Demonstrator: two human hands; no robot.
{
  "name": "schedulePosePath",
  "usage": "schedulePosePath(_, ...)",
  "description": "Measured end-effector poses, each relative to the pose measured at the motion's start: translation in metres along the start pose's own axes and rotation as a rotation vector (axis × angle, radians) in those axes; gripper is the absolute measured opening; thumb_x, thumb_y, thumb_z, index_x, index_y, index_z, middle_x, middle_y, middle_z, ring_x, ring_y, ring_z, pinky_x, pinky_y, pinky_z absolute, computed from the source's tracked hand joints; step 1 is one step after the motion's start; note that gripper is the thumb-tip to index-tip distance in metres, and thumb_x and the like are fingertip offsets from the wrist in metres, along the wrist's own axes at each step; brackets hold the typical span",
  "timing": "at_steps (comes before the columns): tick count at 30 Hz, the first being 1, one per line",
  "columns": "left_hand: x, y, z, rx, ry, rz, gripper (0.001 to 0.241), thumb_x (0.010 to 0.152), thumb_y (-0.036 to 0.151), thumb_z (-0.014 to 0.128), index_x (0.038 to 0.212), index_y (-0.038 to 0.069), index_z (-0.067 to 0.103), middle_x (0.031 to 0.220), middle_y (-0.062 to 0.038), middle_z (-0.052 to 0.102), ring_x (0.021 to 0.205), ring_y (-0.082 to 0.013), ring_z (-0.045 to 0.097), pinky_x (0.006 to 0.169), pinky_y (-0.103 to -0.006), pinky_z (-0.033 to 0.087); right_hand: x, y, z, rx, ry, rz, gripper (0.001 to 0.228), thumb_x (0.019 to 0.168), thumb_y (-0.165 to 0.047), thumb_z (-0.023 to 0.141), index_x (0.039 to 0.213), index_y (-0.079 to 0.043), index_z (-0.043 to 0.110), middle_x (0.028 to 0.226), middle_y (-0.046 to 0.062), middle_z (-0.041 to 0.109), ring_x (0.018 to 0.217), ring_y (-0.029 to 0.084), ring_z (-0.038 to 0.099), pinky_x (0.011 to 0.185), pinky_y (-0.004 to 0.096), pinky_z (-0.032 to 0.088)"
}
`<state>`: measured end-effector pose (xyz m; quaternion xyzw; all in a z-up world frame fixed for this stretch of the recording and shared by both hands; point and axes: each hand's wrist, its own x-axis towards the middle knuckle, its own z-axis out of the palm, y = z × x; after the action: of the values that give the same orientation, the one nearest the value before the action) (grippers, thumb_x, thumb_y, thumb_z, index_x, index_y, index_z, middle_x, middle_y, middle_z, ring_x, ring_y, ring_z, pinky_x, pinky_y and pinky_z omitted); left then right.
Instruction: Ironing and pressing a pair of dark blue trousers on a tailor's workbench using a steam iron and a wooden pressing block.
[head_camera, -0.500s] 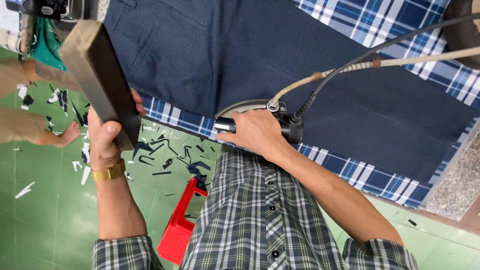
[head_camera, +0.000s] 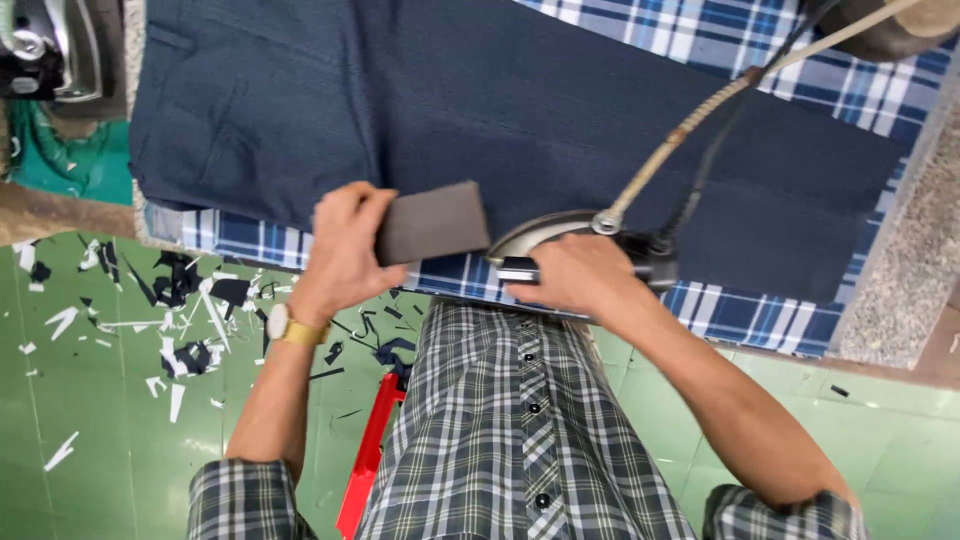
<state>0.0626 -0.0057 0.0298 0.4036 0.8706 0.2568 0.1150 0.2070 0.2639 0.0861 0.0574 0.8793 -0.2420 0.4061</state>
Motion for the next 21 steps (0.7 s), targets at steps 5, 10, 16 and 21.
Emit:
schedulePosePath(5, 0.018, 0.042, 0.050, -0.050, -0.091, 0.178, 0.088, 0.052, 0.022, 0.089, 0.135, 0.008, 0.063, 0.124, -0.014, 0.059, 0.119, -0.0365, 0.054, 0.107, -0.0463, 0.039, -0.045, 0.060, -0.002, 0.020, -0.042, 0.203, 0.058, 0.084, -0.064, 0.060, 0.109, -0.014, 0.078, 0.099, 0.016, 0.080, 0.105, 0.039, 0.074, 0.090, 0.049, 0.058)
schedulePosePath(10, 0.021, 0.048, 0.083, 0.158, -0.347, 0.194, 0.090, 0.067, 0.026, 0.090, 0.147, 0.008, 0.051, 0.134, -0.013, 0.051, 0.130, -0.0279, 0.042, 0.120, -0.0464, 0.020, -0.066, 0.099, 0.008, 0.053, 0.007, 0.289, 0.053, 0.084, -0.062, 0.062, 0.108, -0.018, 0.078, 0.094, 0.013, 0.081, 0.099, 0.035, 0.077, 0.087, 0.043, 0.058)
schedulePosePath(16, 0.019, 0.057, 0.075, 0.387, -0.403, 0.162, 0.098, 0.065, 0.033, 0.090, 0.149, 0.010, 0.046, 0.139, -0.011, 0.048, 0.133, -0.0277, 0.041, 0.120, -0.0530, 0.019, -0.060, 0.097, 0.014, 0.097, 0.079, 0.230, 0.059, 0.084, -0.070, 0.059, 0.109, -0.020, 0.078, 0.094, 0.013, 0.080, 0.099, 0.034, 0.076, 0.086, 0.045, 0.059)
schedulePosePath(21, 0.013, 0.063, 0.073, 0.632, -0.463, 0.054, 0.098, 0.065, 0.033, 0.088, 0.150, 0.010, 0.044, 0.140, -0.012, 0.049, 0.132, -0.0312, 0.042, 0.110, -0.0550, 0.031, -0.043, 0.083, 0.027, 0.092, 0.145, 0.091, 0.069, 0.081, -0.079, 0.057, 0.097, -0.015, 0.078, 0.085, 0.016, 0.078, 0.089, 0.037, 0.076, 0.079, 0.047, 0.059)
